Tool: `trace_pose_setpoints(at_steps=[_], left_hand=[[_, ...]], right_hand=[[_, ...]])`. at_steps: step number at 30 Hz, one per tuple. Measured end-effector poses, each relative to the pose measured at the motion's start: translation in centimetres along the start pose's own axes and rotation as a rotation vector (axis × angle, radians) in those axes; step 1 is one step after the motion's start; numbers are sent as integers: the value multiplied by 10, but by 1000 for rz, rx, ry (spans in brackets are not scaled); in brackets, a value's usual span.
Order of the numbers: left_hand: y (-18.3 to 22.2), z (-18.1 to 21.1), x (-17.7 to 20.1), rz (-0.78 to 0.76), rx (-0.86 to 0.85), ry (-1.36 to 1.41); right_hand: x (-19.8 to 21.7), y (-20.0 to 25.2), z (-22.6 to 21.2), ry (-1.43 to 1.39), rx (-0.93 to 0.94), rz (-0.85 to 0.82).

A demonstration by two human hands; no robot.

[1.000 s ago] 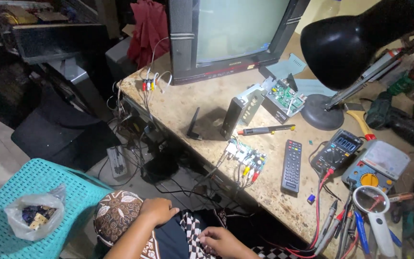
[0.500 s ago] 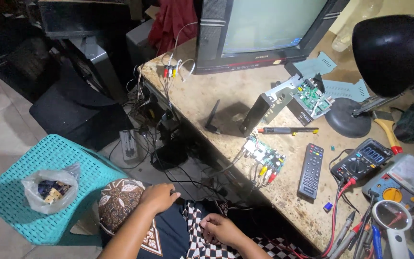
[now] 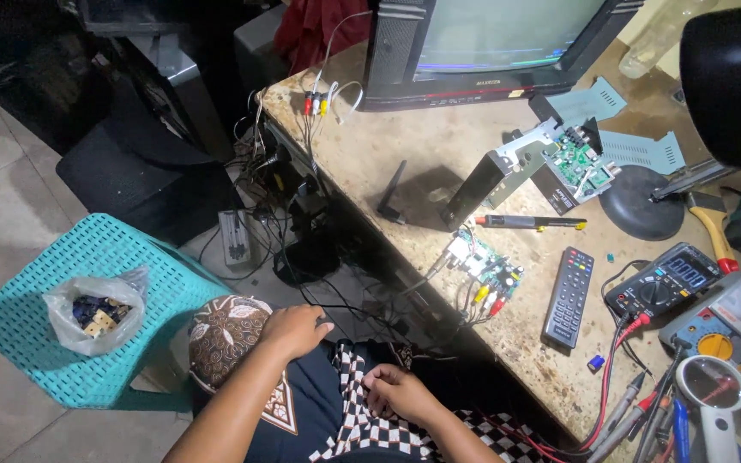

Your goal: Assembling a circuit board into a metal housing, connecting cables, and testing the device using a multimeter and remote control.

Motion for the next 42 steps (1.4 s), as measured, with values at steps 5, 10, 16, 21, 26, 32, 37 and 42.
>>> trace_pose_setpoints(at_steps=[5, 10, 16, 21, 26, 32, 37, 42], left_hand=[[-2, 1, 1, 32, -10, 0], [3, 2, 2, -1, 17, 23], [-4, -1, -3, -17, 37, 22], [-1, 0, 0, -25, 59, 42], [0, 0, 1, -48, 70, 38], [-5, -1, -4, -33, 43, 26], [6, -3, 33, 338, 32, 302], [60, 41, 137, 1064, -287, 425]], right_hand=[[0, -5, 3, -16, 25, -10], [0, -4, 3, -11, 13, -15], [4, -18, 16, -26, 26, -32], [4, -20, 17, -51, 18, -40], [4, -22, 17, -51, 58, -50], [4, -26, 18, -42, 95, -42], [5, 2, 5, 133, 126, 28], [-8, 95, -62, 560, 500, -3]])
Point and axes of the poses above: each hand's wrist, its own y-axis away from the middle knuckle, its own x-axis out of the back of the hand, z = x × y, the point moved 10 cm from there along -y, towards the middle knuckle
